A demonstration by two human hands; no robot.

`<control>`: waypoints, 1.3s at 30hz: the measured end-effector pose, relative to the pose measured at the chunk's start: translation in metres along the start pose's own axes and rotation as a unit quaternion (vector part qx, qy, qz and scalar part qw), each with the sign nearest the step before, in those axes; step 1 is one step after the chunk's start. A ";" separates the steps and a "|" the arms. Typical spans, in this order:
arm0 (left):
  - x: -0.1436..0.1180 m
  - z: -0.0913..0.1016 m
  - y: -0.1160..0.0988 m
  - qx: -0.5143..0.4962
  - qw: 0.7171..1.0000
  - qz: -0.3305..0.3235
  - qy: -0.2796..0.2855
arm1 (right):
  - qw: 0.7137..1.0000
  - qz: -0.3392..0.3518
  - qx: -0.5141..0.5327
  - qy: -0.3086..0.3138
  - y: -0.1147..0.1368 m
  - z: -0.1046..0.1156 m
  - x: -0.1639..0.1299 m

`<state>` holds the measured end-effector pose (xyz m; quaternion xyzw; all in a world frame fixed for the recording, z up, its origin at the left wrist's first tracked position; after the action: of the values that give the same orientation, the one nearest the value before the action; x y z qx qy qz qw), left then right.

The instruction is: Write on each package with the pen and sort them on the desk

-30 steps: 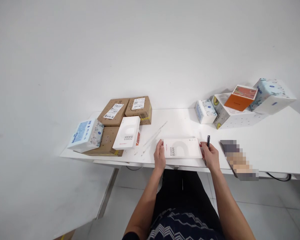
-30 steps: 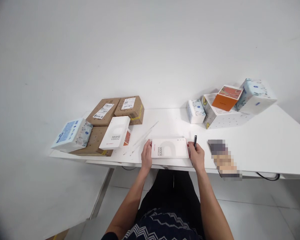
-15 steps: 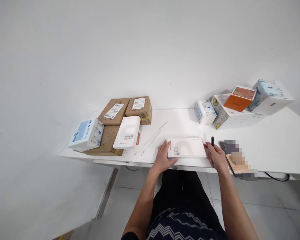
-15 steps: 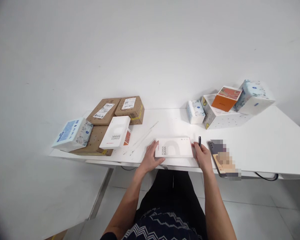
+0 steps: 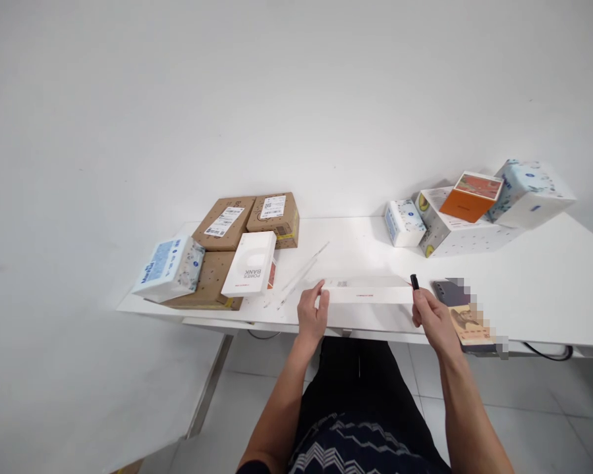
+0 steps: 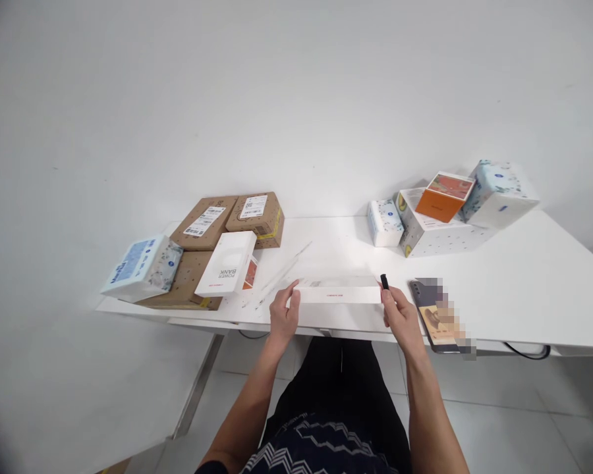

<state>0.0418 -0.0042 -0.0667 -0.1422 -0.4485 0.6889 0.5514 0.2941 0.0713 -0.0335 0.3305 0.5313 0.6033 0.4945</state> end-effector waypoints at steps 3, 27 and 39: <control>0.000 0.002 -0.003 -0.010 1.000 0.001 -0.015 | 0.999 -0.001 -0.035 0.002 0.000 -0.005 -0.001; 0.000 -0.028 0.033 -0.262 0.958 0.088 -0.071 | 0.990 -0.090 -0.102 -0.047 -0.039 -0.028 0.014; -0.002 -0.026 0.035 -0.340 0.930 0.113 -0.083 | 0.988 -0.057 -0.137 -0.049 -0.038 -0.030 0.013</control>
<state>0.0383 0.0064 -0.1090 -0.3133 -0.6812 0.5622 0.3489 0.2723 0.0718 -0.0784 0.2580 0.4367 0.6239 0.5945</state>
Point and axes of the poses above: each hand's wrist, its own x-axis towards the middle knuckle, its own z-axis out of the back of the hand, y = z × x, the point moved 1 cm from there along x, towards the middle knuckle, and after that the axes turned 10 degrees about y, right-handed, at the moved point
